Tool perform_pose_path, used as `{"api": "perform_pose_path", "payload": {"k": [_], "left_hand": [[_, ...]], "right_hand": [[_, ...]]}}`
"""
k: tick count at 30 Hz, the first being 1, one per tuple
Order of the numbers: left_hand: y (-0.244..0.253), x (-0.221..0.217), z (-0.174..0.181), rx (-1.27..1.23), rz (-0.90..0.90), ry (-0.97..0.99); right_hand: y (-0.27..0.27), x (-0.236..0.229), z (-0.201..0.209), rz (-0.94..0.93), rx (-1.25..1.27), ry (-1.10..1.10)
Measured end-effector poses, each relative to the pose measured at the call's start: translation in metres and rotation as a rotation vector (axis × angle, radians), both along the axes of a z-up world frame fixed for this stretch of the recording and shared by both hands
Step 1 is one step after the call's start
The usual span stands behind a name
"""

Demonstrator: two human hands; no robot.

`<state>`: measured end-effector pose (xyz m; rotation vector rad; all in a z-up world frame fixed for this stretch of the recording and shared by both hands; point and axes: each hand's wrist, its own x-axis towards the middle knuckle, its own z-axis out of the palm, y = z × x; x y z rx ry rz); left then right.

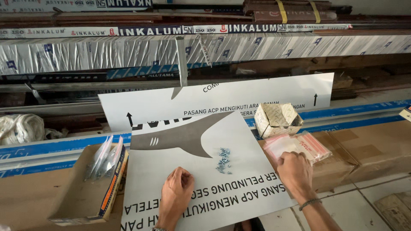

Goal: The person places small silver-colored metal parts from a pile on a board into a small transparent plastic bag using their hands, then places the bag into a cardboard box.

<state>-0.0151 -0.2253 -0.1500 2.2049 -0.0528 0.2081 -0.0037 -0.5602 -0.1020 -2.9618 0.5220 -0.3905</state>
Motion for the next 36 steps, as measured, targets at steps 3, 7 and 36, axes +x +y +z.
{"api": "perform_pose_path", "payload": {"k": [3, 7, 36], "left_hand": [[-0.001, 0.0, -0.002, -0.006, 0.014, -0.005], [0.0, -0.002, 0.008, -0.018, 0.019, 0.078], [-0.03, -0.04, 0.136, -0.478, 0.079, 0.229]], "right_hand": [[-0.003, 0.002, -0.003, 0.024, -0.065, -0.04], [-0.02, 0.013, -0.002, 0.212, 0.003, -0.354], [0.15, -0.048, 0.089, 0.686, 0.75, -0.083]]}}
